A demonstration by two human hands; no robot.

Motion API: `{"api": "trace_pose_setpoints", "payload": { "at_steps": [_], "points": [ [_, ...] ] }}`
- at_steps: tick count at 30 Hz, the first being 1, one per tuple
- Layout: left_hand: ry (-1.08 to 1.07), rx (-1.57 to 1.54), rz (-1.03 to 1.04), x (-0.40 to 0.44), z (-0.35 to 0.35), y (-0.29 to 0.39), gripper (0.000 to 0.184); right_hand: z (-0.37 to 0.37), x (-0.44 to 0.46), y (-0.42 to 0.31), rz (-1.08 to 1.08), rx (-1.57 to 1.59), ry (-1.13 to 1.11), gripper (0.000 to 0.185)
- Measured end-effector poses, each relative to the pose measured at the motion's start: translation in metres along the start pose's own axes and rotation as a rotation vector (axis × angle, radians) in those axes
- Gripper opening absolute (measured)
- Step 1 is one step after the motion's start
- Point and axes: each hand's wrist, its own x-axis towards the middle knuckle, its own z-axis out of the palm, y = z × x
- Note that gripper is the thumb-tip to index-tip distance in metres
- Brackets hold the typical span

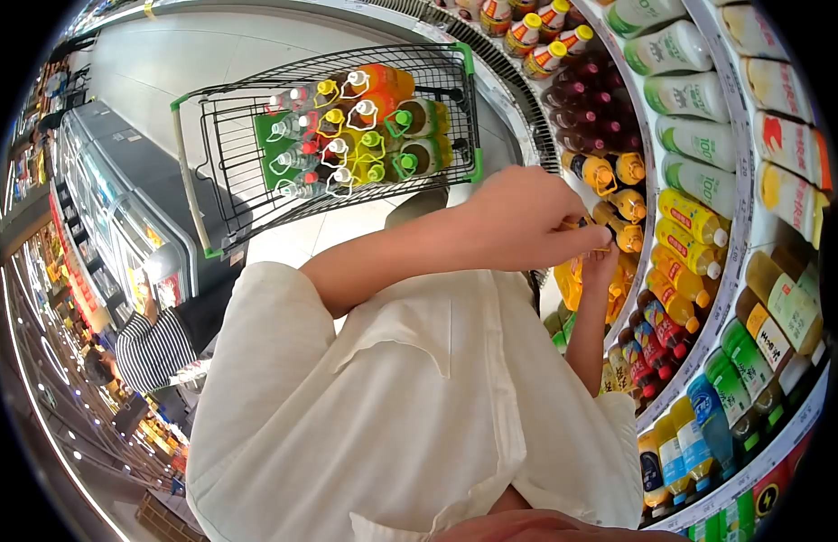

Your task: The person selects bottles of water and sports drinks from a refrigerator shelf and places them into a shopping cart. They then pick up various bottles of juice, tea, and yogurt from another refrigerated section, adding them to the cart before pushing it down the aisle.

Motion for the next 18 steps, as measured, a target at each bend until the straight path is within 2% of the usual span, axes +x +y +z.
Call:
{"api": "trace_pose_setpoints", "payload": {
  "at_steps": [1,3,5,7,11,13,18],
  "points": [
    [0.06,-0.022,0.011,-0.011,-0.011,-0.001,0.059,0.005,-0.005,-0.001,0.047,0.031,0.159,0.037],
    [0.108,0.0,0.019,-0.023,-0.028,-0.01,0.057,0.011,-0.014,-0.001,0.043,0.008,0.143,0.037],
    [0.248,0.044,-0.027,-0.028,-0.042,-0.026,0.057,0.018,-0.019,-0.003,0.037,-0.018,0.123,0.036],
    [0.277,0.01,-0.106,-0.027,-0.064,-0.043,0.06,0.022,-0.021,-0.005,0.05,-0.041,0.141,0.036],
    [0.479,-0.129,-0.356,-0.013,-0.096,-0.116,0.063,0.012,-0.018,-0.005,0.045,-0.046,0.116,0.036],
    [0.497,-0.16,-0.409,-0.004,-0.114,-0.164,0.062,0.006,-0.014,-0.002,0.048,-0.042,0.06,0.035],
    [0.603,-0.379,-0.502,0.027,-0.116,-0.278,0.059,0.025,-0.033,-0.002,0.03,-0.014,0.145,0.035]
  ]
}}
